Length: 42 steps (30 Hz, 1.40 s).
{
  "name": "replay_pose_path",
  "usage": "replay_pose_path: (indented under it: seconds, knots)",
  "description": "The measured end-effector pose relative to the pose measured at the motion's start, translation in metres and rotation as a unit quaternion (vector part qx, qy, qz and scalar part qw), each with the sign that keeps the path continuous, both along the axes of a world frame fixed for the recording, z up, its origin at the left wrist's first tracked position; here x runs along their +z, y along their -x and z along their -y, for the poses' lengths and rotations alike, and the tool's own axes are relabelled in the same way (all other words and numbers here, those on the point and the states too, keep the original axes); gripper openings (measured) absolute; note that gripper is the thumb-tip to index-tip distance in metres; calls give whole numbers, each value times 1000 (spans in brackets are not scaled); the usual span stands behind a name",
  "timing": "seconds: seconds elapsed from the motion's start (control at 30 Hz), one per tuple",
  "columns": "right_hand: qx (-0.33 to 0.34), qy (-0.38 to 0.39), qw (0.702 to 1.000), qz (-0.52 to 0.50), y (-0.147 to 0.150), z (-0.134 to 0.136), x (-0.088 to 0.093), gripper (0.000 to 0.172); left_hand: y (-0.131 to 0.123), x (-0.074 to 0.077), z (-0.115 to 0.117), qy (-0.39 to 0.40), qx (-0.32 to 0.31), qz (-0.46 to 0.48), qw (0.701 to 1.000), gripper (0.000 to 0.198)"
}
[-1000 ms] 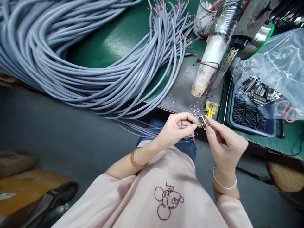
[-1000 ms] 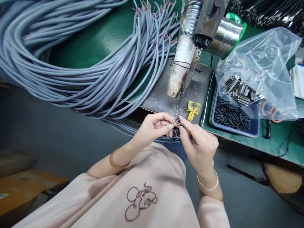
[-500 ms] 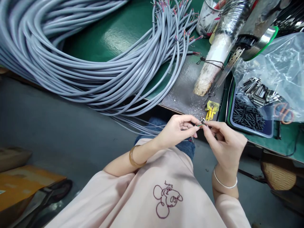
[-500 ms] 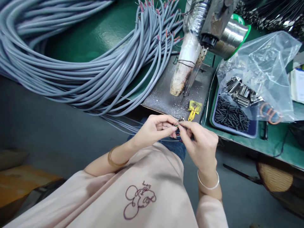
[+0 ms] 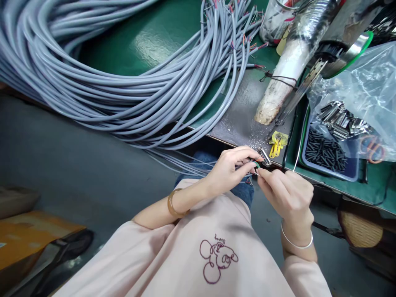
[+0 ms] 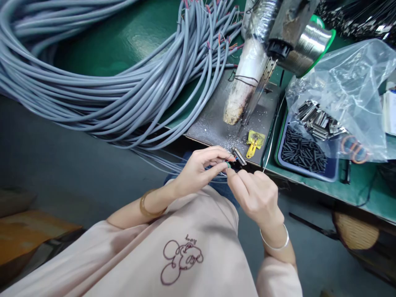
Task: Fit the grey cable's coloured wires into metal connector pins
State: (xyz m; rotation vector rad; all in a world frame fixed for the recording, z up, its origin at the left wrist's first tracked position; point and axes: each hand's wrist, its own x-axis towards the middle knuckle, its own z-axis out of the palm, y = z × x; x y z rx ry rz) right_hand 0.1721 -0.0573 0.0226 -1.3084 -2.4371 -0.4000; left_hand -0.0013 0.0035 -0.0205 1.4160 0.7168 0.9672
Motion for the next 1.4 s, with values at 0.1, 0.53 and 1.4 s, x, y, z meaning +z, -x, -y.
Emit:
replay_pose_path:
  seconds: [0.1,0.53,1.4]
  knots:
    - [8,-4,1000,3,1,-1,0,16,1,1,-1,-4,1,2,1000,12]
    - [-94,55,990,-93,2,-7,8,6,-3,-3,1,-22,-8,-30,999,13]
    - [-141,217,902,-347,0,-4,3,8,5,9,-5,216,-86,95,968,20]
